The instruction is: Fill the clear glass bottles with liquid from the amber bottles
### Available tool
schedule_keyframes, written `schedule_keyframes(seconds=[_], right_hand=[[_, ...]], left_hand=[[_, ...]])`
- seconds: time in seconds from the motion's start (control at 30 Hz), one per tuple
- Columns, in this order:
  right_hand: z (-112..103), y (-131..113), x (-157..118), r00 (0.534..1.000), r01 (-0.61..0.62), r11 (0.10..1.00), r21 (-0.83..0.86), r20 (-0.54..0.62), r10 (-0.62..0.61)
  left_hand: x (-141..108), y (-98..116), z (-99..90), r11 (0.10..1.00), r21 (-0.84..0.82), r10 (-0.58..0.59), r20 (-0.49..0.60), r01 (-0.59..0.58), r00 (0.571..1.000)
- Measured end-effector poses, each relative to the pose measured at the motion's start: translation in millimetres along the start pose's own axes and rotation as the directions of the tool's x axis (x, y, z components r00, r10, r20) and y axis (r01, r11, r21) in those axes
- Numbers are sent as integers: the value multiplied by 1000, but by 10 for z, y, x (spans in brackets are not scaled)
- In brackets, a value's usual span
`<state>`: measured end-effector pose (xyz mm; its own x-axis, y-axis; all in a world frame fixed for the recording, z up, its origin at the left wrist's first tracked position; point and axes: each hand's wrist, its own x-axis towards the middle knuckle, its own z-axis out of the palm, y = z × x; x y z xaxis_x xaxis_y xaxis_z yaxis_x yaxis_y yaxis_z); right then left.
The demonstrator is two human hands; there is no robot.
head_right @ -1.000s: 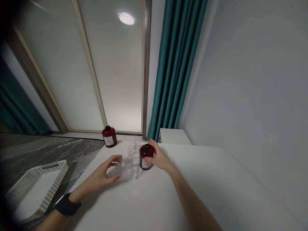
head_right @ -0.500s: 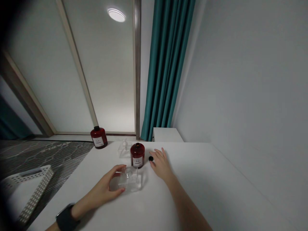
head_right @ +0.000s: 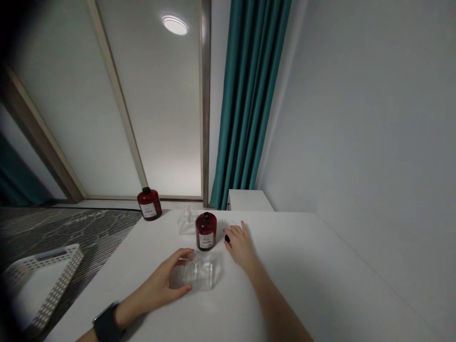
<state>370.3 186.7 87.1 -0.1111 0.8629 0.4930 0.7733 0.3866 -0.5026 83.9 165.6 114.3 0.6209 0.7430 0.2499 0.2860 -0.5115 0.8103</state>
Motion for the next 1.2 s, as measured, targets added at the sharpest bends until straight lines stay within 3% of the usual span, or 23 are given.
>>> schedule_keyframes(seconds=[0.2, 0.47, 0.67, 0.8, 0.97, 1.07, 1.13, 1.2], right_hand=[[-98, -87, 59, 986, -137, 938, 319, -48, 160], [-174, -353, 68, 927, -258, 616, 744, 11, 375], [-199, -449, 75, 888, -248, 391, 886, 46, 458], [-228, -449, 78, 856, -223, 291, 930, 44, 515], [-221, -459, 77, 820, -213, 240, 947, 39, 572], [-188, -486, 71, 811, -211, 258, 943, 21, 584], [-164, -511, 62, 813, -213, 294, 932, 2, 582], [-142, -538, 50, 818, -216, 347, 913, -25, 575]], left_hand=[[-39, -15, 15, 1000, -12, 2, 43, -2, 999], [-66, -47, 54, 1000, -21, 2, 102, 0, 995], [-75, -78, 53, 999, -36, -31, 120, 35, 992], [-52, -47, 37, 997, -37, -59, 140, 64, 988], [-49, -47, -14, 997, -19, -66, 202, 71, 977], [-51, -61, -116, 998, -59, 27, 236, -13, 971], [-10, -46, -209, 993, -79, 102, 194, -88, 976], [84, -9, -295, 994, -39, 102, 66, -99, 993]])
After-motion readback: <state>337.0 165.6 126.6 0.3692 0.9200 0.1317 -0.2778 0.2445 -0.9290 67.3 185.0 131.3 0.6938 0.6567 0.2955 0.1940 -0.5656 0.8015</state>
